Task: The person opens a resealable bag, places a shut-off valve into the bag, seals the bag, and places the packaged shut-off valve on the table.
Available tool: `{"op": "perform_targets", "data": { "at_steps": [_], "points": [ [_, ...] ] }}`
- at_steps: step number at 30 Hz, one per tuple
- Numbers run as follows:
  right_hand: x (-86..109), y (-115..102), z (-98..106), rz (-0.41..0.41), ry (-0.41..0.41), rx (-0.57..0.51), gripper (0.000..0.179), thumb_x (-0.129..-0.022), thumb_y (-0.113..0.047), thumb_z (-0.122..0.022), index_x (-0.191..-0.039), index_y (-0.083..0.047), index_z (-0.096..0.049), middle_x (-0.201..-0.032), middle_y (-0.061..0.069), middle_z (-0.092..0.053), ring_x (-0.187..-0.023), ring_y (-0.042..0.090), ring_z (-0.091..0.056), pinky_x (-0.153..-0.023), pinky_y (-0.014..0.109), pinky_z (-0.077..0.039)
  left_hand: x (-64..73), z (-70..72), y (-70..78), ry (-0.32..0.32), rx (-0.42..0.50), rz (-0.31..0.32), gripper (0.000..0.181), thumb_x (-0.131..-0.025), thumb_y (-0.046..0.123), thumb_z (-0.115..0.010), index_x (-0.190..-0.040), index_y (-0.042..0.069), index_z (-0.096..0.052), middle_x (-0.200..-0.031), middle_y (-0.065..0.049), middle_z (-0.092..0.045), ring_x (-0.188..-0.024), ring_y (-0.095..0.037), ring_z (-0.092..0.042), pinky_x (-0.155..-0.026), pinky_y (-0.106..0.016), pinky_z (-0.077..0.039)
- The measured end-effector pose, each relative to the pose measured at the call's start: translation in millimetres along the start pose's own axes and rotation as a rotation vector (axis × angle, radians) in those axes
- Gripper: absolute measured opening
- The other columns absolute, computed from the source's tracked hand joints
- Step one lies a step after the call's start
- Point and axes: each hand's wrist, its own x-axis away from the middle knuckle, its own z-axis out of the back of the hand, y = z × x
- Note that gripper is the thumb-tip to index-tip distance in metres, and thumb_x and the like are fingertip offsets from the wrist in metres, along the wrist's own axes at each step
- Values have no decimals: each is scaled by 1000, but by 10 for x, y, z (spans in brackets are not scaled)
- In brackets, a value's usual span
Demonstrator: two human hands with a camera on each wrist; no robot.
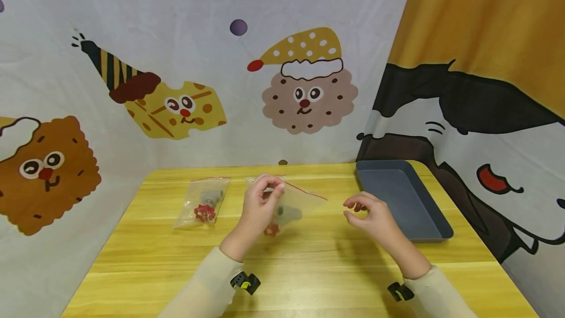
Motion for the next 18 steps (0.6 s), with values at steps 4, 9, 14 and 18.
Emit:
{"op": "perform_targets", "data": {
  "at_steps": [4, 9, 14, 18],
  "points": [
    [4, 89, 74, -47, -22, 4, 21, -79, -10, -75, -95, -21, -67, -94, -6, -61, -79, 17, -56, -65, 31, -49, 11, 4, -9, -10, -8, -13, 8, -91, 0, -59, -89, -7, -62, -89, -16, -60, -81, -13, -59, -67, -25, -56],
    [19, 254, 234, -94, -54, 46, 24, -83, -12, -72, -107, -16, -66, -104, 1, -61, -86, 21, -59, -68, 28, -51, 32, -21, -9, -60, -2, -7, 8, -91, 0, -58, -90, -7, -61, -90, -16, -58, -83, -17, -61, -64, -31, -57],
    [39, 478, 498, -195, -80, 122, 33, -88, -21, -68, -118, -10, -61, -115, 11, -58, -95, 28, -59, -74, 40, -52, 51, -42, 17, -118, 4, 46, 8, -92, 1, -57, -92, -7, -60, -91, -17, -60, -84, -28, -63, -65, -36, -57],
    [46, 662, 719, -318, -99, 194, 44, -89, -28, -65, -126, -4, -56, -122, 20, -54, -103, 37, -55, -76, 49, -50, 69, -44, -79, -151, 0, 85, 12, -95, 8, -56, -95, -3, -60, -91, -15, -65, -81, -31, -63, -63, -30, -55]
  ]
}}
